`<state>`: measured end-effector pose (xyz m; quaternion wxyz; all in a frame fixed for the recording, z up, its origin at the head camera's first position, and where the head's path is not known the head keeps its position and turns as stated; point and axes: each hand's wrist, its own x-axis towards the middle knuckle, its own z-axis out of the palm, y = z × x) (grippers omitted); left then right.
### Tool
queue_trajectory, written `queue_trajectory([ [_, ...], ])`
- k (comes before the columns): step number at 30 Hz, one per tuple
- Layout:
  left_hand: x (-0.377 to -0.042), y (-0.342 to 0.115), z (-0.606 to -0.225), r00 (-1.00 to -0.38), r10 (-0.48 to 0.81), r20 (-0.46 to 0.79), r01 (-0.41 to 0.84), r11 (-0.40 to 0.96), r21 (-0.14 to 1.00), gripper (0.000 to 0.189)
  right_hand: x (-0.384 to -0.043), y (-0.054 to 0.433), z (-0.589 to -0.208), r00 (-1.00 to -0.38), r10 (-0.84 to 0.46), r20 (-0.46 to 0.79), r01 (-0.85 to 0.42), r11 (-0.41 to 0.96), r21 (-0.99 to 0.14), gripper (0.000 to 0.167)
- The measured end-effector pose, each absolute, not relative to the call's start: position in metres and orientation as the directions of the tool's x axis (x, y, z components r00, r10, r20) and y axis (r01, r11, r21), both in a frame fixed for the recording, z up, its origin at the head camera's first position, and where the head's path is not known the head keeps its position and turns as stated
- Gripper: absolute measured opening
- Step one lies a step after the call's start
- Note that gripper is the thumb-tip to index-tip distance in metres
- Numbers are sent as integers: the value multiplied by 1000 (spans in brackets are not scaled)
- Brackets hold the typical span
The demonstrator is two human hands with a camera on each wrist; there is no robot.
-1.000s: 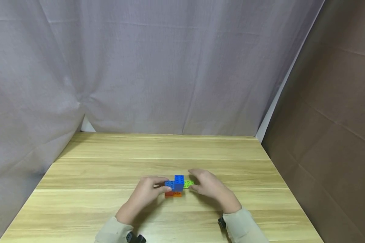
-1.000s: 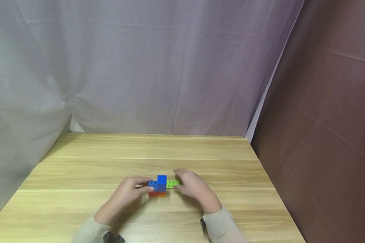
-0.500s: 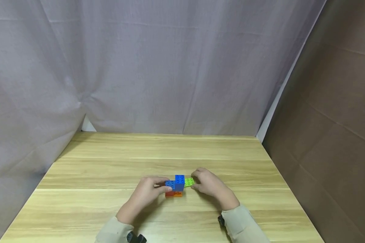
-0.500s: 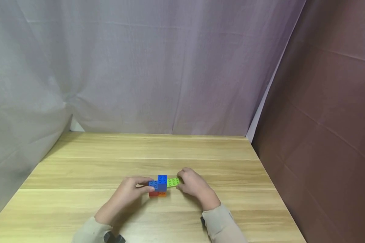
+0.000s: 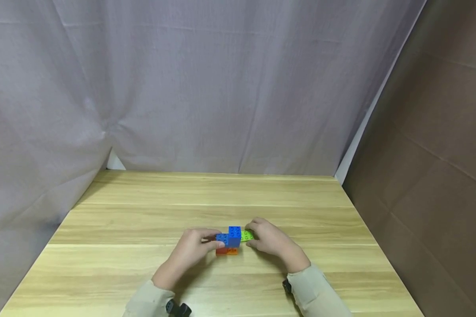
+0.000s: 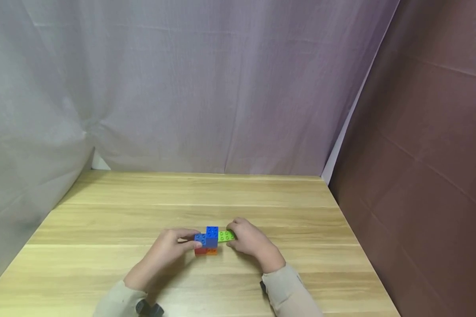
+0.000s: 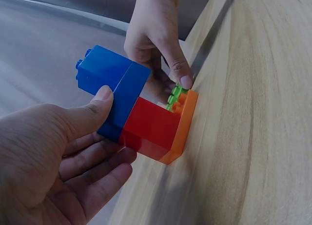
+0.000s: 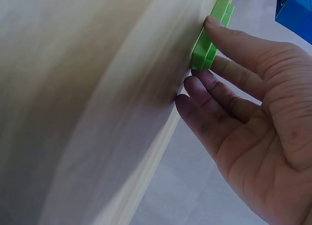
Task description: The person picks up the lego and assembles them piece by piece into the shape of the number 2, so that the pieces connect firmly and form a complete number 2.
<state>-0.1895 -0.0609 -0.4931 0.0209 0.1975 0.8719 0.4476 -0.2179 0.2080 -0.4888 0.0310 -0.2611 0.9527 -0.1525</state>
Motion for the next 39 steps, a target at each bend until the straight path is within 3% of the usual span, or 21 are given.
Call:
queue_trajectory([
  [5,-189,-61,-492,-918,368,145,334,522,785,34,-219,208,-489,-861,-508,21,-491,821,-292,31],
  [15,-190,-62,-492,-922,362,137,325,532,781,35,-220,210,-488,-869,-494,23,-478,827,-295,31],
  [27,-191,-62,-494,-924,361,129,320,542,777,36,-220,208,-486,-875,-478,76,-469,800,-374,29],
  [39,-190,-62,-494,-921,365,135,325,531,783,35,-217,208,-484,-879,-463,110,-469,805,-363,30],
])
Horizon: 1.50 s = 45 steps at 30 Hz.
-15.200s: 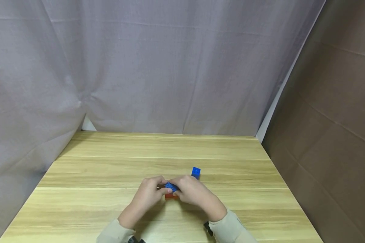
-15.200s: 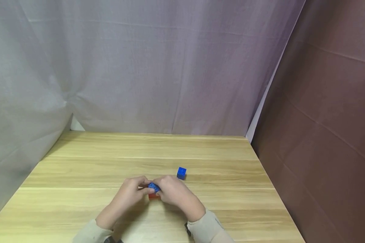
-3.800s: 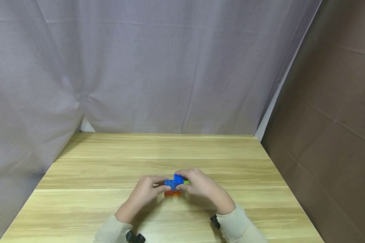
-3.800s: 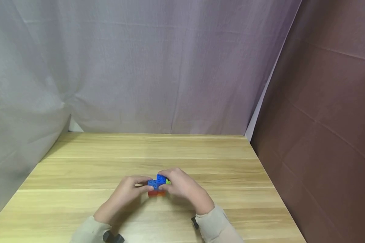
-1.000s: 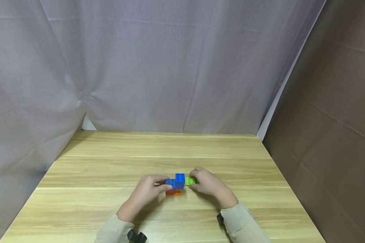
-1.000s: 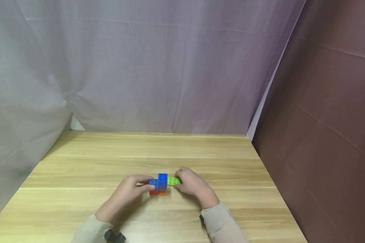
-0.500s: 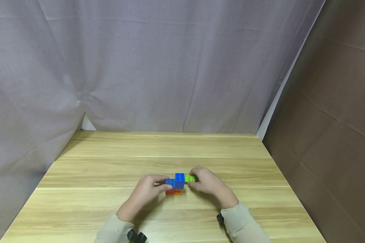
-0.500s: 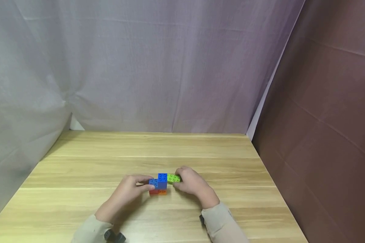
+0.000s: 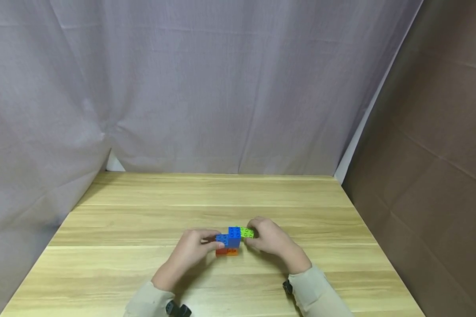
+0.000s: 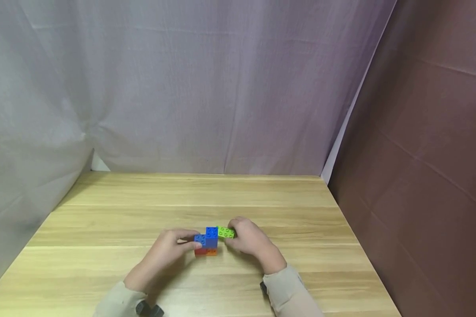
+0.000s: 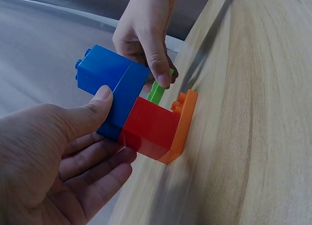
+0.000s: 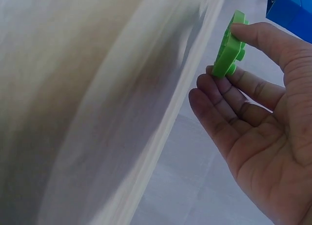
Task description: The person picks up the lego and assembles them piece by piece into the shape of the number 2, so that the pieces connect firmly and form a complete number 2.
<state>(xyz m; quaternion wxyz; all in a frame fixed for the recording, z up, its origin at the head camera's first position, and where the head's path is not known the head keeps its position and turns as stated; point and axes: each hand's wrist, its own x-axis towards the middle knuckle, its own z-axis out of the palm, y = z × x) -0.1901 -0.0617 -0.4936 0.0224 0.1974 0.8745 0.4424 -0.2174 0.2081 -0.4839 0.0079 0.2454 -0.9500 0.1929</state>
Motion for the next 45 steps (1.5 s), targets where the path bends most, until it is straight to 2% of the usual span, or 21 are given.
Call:
queue_trajectory([
  [24,-189,-61,-495,-920,366,136,324,520,791,36,-210,210,-469,-866,-457,205,-500,769,-398,30],
  [29,-190,-61,-495,-920,366,142,328,521,788,36,-209,208,-462,-847,-470,248,-532,740,-412,27],
  [34,-190,-61,-494,-920,366,138,326,521,789,37,-206,203,-452,-821,-491,290,-570,715,-405,34],
  [45,-191,-61,-494,-919,370,139,330,525,785,37,-198,198,-437,-825,-491,280,-566,717,-407,36],
])
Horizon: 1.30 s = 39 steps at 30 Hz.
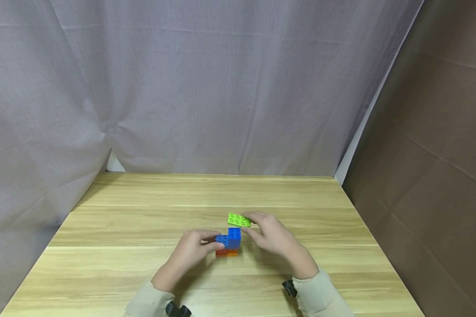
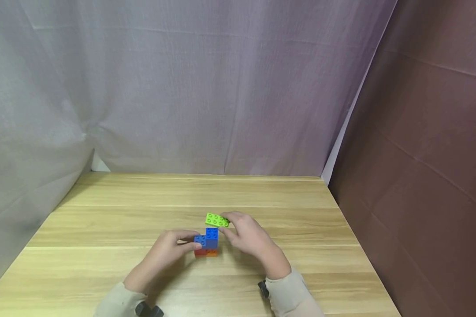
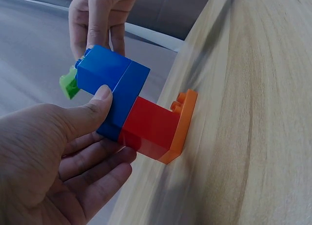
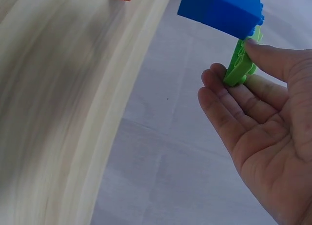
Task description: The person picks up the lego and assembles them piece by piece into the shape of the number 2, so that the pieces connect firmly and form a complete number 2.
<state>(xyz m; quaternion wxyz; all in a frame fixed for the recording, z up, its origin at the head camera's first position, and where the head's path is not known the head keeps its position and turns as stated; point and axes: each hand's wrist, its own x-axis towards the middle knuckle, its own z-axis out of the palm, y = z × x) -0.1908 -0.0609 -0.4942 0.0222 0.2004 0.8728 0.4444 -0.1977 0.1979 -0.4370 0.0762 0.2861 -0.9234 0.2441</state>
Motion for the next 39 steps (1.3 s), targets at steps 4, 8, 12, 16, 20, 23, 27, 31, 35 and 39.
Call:
queue_trajectory([
  [4,-191,-61,-494,-917,371,146,336,521,785,37,-195,196,-433,-815,-501,291,-579,695,-426,36],
  [8,-191,-61,-493,-917,373,139,332,523,786,37,-191,193,-429,-793,-542,278,-606,660,-445,36],
  [12,-190,-61,-493,-917,374,137,330,524,785,36,-187,189,-427,-780,-571,257,-618,637,-461,37],
  [16,-190,-61,-494,-913,378,154,347,521,779,35,-186,187,-428,-773,-584,248,-624,627,-467,36],
  [20,-190,-61,-494,-912,380,154,349,520,780,37,-185,185,-429,-760,-600,250,-638,612,-468,35],
  [23,-190,-62,-494,-913,379,151,346,522,779,38,-185,184,-429,-757,-605,248,-641,613,-462,35],
  [27,-190,-61,-494,-912,379,156,350,524,776,38,-185,184,-429,-757,-606,245,-642,620,-450,35],
  [31,-191,-61,-495,-913,377,155,348,524,777,38,-186,183,-428,-756,-608,243,-643,620,-449,35],
  [35,-191,-62,-495,-913,380,150,345,521,780,38,-185,181,-428,-762,-603,236,-637,632,-442,36],
  [39,-190,-63,-496,-910,386,149,347,514,785,36,-183,178,-428,-763,-606,225,-638,650,-413,38],
])
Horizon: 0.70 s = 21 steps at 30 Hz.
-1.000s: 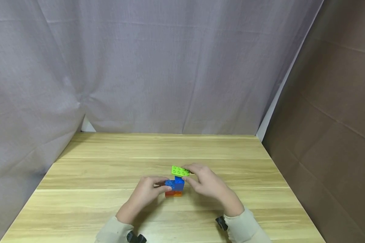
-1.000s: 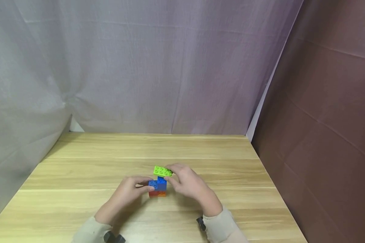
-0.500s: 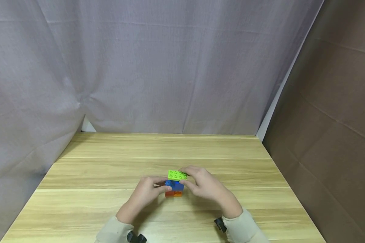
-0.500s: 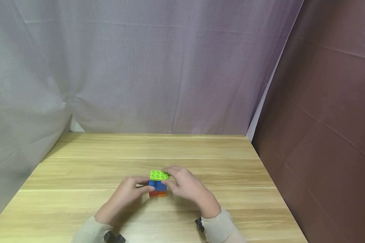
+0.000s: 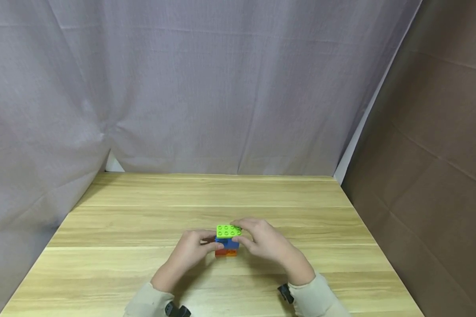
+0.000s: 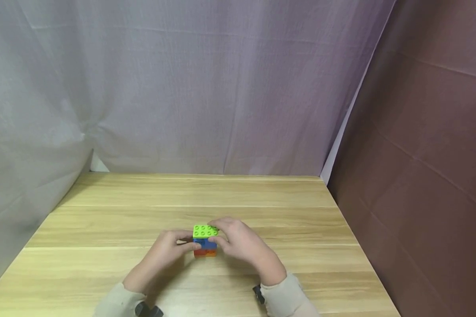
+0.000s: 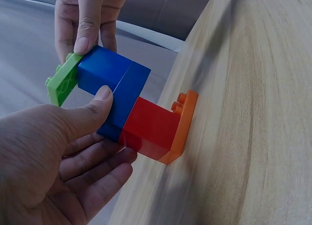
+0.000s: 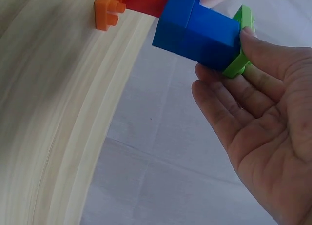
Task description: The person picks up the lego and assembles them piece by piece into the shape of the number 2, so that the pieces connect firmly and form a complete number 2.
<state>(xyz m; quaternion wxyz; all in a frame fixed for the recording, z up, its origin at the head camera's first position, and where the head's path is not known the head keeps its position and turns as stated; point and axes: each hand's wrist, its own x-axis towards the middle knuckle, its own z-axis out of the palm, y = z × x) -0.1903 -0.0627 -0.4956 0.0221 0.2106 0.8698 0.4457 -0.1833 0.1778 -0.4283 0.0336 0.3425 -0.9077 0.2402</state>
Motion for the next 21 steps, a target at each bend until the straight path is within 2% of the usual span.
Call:
queue_trajectory([
  [21,-190,-62,-497,-901,395,179,374,497,783,31,-182,174,-427,-775,-592,219,-624,664,-412,38],
])
